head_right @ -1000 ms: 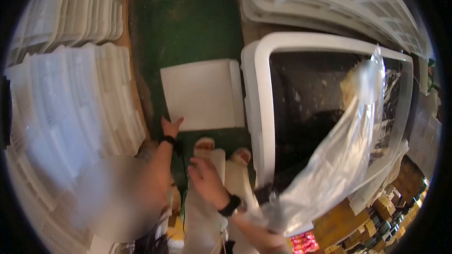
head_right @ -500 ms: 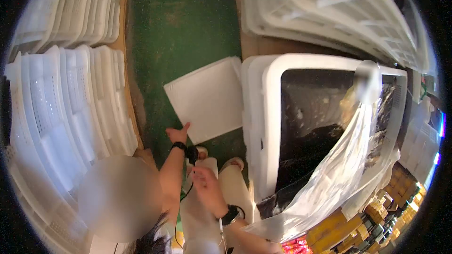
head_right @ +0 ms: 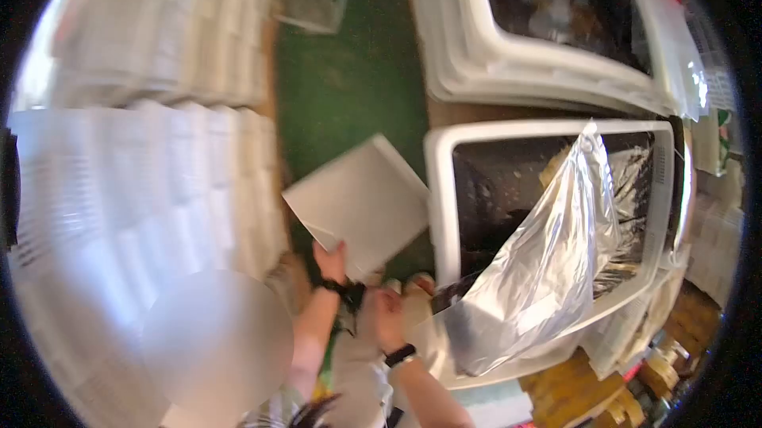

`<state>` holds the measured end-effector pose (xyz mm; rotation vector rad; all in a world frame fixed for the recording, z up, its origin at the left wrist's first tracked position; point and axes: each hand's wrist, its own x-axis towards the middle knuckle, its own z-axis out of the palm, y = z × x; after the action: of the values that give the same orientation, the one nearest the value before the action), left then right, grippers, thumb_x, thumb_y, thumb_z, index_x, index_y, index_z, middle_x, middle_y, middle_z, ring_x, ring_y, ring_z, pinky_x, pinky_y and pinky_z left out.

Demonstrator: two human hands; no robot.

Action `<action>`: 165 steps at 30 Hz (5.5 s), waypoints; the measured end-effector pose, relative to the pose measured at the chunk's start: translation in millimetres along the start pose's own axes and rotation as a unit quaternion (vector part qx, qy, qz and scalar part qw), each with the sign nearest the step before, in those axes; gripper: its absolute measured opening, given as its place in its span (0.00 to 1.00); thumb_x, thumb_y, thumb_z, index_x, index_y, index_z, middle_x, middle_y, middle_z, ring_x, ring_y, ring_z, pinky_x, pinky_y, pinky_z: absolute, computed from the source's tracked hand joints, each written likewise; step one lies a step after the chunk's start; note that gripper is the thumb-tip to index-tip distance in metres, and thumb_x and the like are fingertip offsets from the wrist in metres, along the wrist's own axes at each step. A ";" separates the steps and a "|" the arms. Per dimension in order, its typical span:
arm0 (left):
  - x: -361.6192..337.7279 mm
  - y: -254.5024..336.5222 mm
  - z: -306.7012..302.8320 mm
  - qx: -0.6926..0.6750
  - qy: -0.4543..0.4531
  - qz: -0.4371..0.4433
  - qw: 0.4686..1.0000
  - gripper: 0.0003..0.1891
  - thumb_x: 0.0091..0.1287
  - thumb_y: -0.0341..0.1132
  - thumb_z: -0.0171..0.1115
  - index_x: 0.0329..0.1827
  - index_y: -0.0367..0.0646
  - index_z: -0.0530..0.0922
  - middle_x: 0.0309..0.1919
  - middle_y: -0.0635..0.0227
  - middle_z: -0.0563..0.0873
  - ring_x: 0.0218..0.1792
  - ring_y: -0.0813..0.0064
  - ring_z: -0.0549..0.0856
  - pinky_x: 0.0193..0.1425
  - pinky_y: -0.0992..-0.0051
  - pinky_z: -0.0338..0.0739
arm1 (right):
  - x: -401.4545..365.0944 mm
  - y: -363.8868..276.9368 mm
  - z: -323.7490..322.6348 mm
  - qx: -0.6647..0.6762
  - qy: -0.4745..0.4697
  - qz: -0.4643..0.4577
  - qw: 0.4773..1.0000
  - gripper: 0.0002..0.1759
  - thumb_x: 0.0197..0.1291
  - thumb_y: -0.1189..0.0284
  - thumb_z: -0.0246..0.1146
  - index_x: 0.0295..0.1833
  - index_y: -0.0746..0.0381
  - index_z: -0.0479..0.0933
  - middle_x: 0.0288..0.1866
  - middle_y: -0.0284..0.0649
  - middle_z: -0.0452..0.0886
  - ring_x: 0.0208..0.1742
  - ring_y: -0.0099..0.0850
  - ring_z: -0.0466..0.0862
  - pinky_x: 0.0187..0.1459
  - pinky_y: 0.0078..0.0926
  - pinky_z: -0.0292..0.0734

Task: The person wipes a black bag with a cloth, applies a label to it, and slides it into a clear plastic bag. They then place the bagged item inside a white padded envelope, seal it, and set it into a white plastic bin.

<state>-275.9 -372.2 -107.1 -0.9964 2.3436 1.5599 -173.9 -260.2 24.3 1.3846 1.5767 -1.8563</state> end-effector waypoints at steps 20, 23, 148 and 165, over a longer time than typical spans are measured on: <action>-305.7 346.8 -347.8 -0.141 -0.137 0.069 0.978 0.51 0.52 0.47 0.74 0.71 0.34 0.51 0.67 0.46 0.62 0.67 0.56 0.65 0.70 0.64 0.61 | -355.8 -361.8 -90.1 -0.203 -0.235 -0.387 0.868 0.09 0.60 0.78 0.59 0.45 0.69 0.79 0.37 0.35 0.83 0.40 0.21 0.77 0.43 0.23 0.73; -307.7 385.3 -367.7 -0.002 -0.154 0.251 0.956 0.52 0.50 0.44 0.77 0.72 0.35 0.52 0.67 0.52 0.63 0.68 0.58 0.64 0.71 0.65 0.59 | -404.2 -394.5 -119.1 -0.259 -0.271 -0.397 0.838 0.09 0.58 0.80 0.61 0.44 0.68 0.80 0.36 0.34 0.83 0.39 0.20 0.77 0.43 0.22 0.72; -196.9 333.1 29.7 0.385 -0.367 0.361 0.766 0.37 0.55 0.47 0.71 0.61 0.33 0.67 0.52 0.50 0.79 0.53 0.57 0.78 0.60 0.66 0.70 | -117.7 -147.4 -275.9 0.050 0.400 -0.084 0.911 0.31 0.56 0.69 0.62 0.64 0.67 0.64 0.60 0.57 0.71 0.62 0.51 0.70 0.63 0.40 0.65; -295.0 495.4 138.9 0.356 -0.629 0.611 0.323 0.27 0.59 0.25 0.54 0.59 0.68 0.76 0.24 0.66 0.70 0.23 0.65 0.79 0.26 0.70 0.76 | -102.9 -294.7 -356.2 0.479 0.141 0.020 0.866 0.42 0.57 0.38 0.55 0.53 0.70 0.75 0.44 0.47 0.81 0.38 0.31 0.81 0.42 0.26 0.76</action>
<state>-378.8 -5.1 347.1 1.9097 1.5597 0.3856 -190.3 120.2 306.0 2.1149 0.6337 -2.6475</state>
